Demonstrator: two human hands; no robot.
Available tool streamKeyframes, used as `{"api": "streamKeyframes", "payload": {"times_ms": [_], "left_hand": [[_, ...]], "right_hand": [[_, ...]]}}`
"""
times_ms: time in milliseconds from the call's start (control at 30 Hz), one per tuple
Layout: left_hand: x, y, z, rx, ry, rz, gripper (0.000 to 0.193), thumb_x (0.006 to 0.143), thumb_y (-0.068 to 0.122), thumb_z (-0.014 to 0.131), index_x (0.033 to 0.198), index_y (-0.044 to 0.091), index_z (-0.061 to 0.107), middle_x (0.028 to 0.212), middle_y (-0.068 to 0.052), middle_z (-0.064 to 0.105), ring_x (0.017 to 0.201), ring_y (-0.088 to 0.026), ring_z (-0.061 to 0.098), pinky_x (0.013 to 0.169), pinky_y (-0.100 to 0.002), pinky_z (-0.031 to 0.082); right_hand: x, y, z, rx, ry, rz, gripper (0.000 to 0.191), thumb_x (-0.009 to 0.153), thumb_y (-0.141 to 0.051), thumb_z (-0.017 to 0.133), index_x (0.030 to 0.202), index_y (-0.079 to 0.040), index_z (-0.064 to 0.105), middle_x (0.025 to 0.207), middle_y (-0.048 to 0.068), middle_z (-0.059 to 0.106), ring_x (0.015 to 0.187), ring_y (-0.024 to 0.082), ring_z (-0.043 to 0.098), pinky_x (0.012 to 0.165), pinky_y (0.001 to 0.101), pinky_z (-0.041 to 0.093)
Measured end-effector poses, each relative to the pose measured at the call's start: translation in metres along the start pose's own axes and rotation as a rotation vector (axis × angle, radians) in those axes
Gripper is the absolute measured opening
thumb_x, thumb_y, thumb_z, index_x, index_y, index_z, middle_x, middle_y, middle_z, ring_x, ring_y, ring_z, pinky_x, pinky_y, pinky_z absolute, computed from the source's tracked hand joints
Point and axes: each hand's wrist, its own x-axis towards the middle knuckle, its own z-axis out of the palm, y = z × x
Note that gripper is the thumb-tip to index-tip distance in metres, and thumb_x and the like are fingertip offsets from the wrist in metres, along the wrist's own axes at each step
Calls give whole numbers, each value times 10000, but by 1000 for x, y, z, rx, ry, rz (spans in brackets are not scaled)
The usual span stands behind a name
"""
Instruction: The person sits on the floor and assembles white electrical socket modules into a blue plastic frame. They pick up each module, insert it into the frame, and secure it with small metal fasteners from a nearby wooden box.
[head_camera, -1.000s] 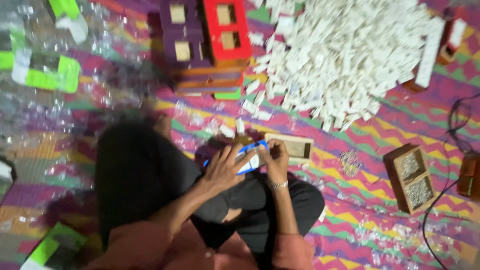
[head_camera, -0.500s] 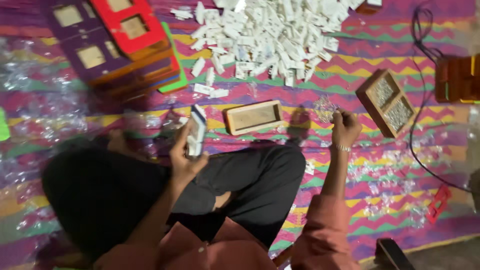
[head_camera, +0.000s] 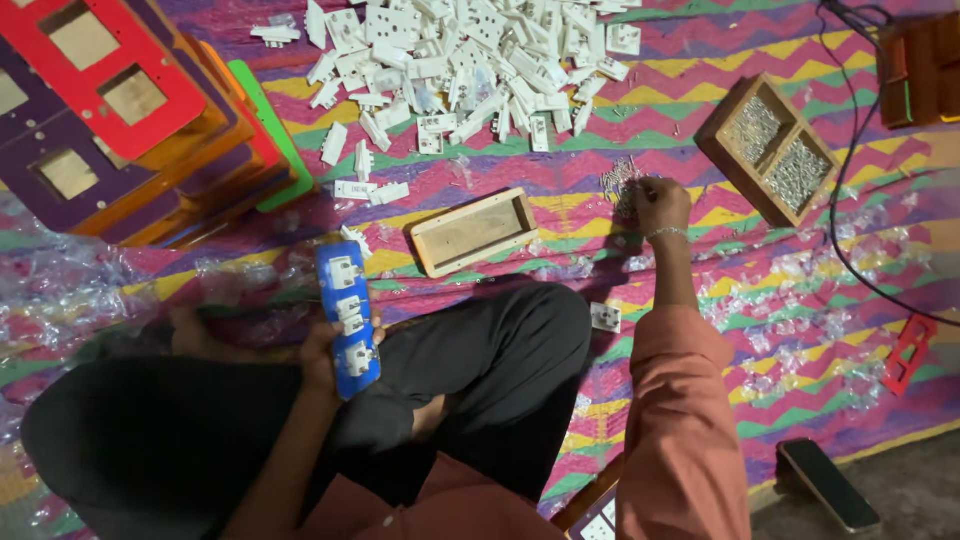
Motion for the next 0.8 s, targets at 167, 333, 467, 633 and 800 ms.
{"api": "streamKeyframes", "payload": {"times_ms": [167,333,467,633,800], "left_hand": [[2,0,-2,-56,-34,-62,774,832,291,599,1477,-109,445,1271,-274,642,939,-321,712,736,-380,603],[4,-10,-21,-13,9,-104,749,819,254,573,1477,-79,443,1391,-301,605,1004,-358,713,818,-438,602],[12,-19,-26,-136,105,-248,744,705,275,575,1371,-53,519,1213,-257,697,979,-373,748,786,-479,616],[28,-23,-7,-17,30,-155,647,800,253,608,1390,-5,558,1123,-160,742,948,-311,739,829,-443,602],[35,-26,1,-26,13,-110,535,965,302,602,1433,45,569,1178,-86,717,1040,-209,720,924,-380,596]], "right_hand": [[6,1,-1,-1,-30,-9,199,847,-157,774,1028,-79,803,912,181,740,808,325,737,768,408,587],[9,22,8,-61,-70,-20,212,840,-193,779,1021,-86,809,878,196,731,773,359,722,743,436,581],[18,24,8,-414,-242,-116,206,895,-279,741,959,-93,804,861,213,724,781,390,711,734,468,575],[32,11,5,-426,-324,-100,237,893,-310,715,955,-99,804,885,211,738,827,392,723,767,476,583],[51,5,6,-487,-371,-48,269,891,-341,690,950,-105,804,909,209,753,873,395,736,800,483,591]]}}
